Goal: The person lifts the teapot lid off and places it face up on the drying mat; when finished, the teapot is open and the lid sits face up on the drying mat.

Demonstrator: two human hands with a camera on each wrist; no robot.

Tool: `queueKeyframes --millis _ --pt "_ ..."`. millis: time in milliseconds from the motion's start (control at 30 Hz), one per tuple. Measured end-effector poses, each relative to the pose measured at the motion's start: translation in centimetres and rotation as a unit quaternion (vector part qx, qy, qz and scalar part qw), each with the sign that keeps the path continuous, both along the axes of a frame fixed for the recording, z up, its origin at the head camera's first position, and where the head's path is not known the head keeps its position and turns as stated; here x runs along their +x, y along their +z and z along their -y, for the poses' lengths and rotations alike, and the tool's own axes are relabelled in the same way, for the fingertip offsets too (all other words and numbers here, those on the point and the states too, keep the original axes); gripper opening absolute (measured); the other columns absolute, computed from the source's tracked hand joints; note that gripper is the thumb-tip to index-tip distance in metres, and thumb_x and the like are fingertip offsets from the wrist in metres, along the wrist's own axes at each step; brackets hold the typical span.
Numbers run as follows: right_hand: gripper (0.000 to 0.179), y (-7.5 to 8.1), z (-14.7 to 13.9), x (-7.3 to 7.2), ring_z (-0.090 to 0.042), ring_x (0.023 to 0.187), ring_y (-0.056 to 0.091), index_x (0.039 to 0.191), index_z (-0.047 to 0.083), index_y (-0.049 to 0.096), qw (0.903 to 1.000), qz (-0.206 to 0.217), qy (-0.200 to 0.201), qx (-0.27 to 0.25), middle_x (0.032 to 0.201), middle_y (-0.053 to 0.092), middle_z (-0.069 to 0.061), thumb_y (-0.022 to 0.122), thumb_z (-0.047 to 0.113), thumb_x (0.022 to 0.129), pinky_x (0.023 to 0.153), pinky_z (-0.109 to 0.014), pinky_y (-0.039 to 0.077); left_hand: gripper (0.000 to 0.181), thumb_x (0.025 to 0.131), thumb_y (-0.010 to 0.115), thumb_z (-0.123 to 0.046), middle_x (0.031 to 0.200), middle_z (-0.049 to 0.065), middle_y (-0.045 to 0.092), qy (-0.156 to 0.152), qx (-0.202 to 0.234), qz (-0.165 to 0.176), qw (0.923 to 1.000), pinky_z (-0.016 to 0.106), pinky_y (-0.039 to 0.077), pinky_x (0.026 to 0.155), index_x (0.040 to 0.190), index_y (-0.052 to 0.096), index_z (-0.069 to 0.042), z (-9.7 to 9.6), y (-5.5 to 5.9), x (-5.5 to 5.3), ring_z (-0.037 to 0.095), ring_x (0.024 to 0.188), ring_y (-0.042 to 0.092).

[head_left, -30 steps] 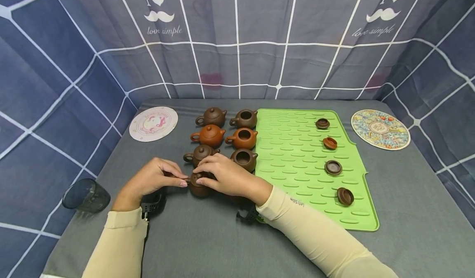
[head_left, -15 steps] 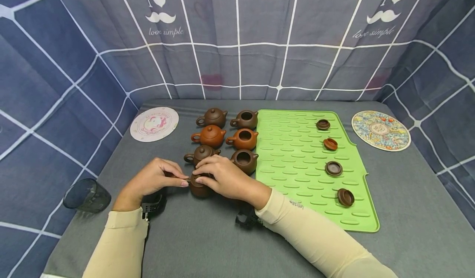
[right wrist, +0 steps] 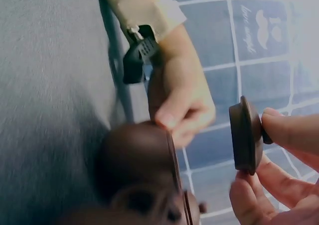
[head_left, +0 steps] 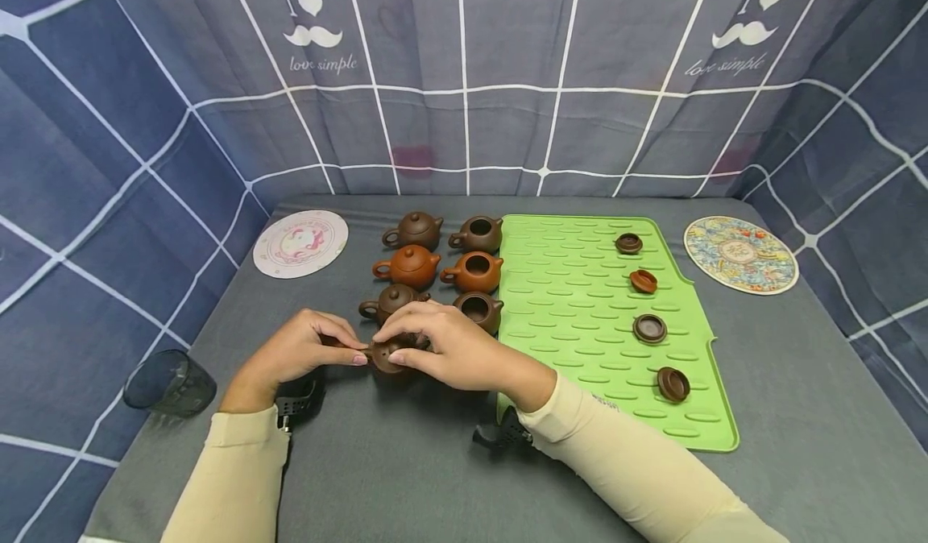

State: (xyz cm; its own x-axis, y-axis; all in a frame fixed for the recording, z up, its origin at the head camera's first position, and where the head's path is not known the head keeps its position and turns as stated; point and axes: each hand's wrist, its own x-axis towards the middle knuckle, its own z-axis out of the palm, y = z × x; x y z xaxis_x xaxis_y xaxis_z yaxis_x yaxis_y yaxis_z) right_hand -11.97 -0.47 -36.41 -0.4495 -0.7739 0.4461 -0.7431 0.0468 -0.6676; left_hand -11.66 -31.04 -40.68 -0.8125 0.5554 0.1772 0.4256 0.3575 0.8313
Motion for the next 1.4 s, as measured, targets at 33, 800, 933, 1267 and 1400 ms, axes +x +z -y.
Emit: queueKeyframes --millis 33,800,933,1267,1400 --pt "0.027 0.0 -0.5 -0.2 -0.008 0.114 0.060 0.129 0.009 0.074 0.9999 0.010 0.001 -0.002 0.130 0.067 -0.001 0.072 0.011 0.102 0.097 -0.033 0.049 0.013 0.085 0.088 -0.001 0.089 0.000 0.077 0.002 0.000 -0.001 1.0000 0.027 0.056 0.070 0.091 0.086 -0.012 0.0 0.0 0.0 0.019 0.080 0.072" --pt "0.055 -5.2 -18.7 -0.6 -0.046 0.124 0.060 0.158 -0.010 0.035 0.8980 0.425 -0.067 -0.091 0.150 0.044 -0.033 0.058 0.007 0.110 0.100 -0.046 0.053 0.015 0.084 0.087 0.002 0.089 0.003 0.077 0.008 0.012 0.014 0.9998 0.026 0.056 0.072 0.093 0.086 -0.009 0.3 -0.5 0.1 0.019 0.081 0.071" --pt "0.069 -5.2 -19.7 -0.4 -0.040 0.118 0.066 0.157 -0.007 0.037 0.9129 0.389 -0.108 -0.061 0.146 0.050 -0.029 0.073 -0.001 0.098 0.091 -0.039 0.058 0.014 0.086 0.086 0.002 0.091 0.003 0.077 0.005 0.012 0.017 0.9998 0.026 0.057 0.073 0.094 0.086 -0.010 0.1 -0.4 0.1 0.020 0.082 0.072" --pt "0.062 -5.2 -20.6 0.3 -0.026 0.105 0.069 0.146 -0.012 0.045 0.9247 0.347 -0.153 -0.034 0.132 0.055 -0.030 0.075 -0.014 0.091 0.080 -0.031 0.059 0.015 0.085 0.087 0.002 0.089 0.001 0.077 0.001 0.004 0.001 1.0000 0.025 0.056 0.072 0.094 0.086 -0.009 0.0 -0.1 0.0 0.018 0.080 0.071" --pt "0.056 -4.9 -21.0 0.6 -0.024 0.097 0.071 0.139 -0.009 0.053 0.9324 0.303 -0.198 -0.001 0.119 0.066 -0.023 0.081 -0.005 0.091 0.076 -0.029 0.059 0.015 0.085 0.087 0.002 0.089 0.001 0.077 0.001 0.002 0.002 1.0000 0.025 0.056 0.071 0.094 0.086 -0.010 0.1 -0.1 -0.1 0.018 0.080 0.071"
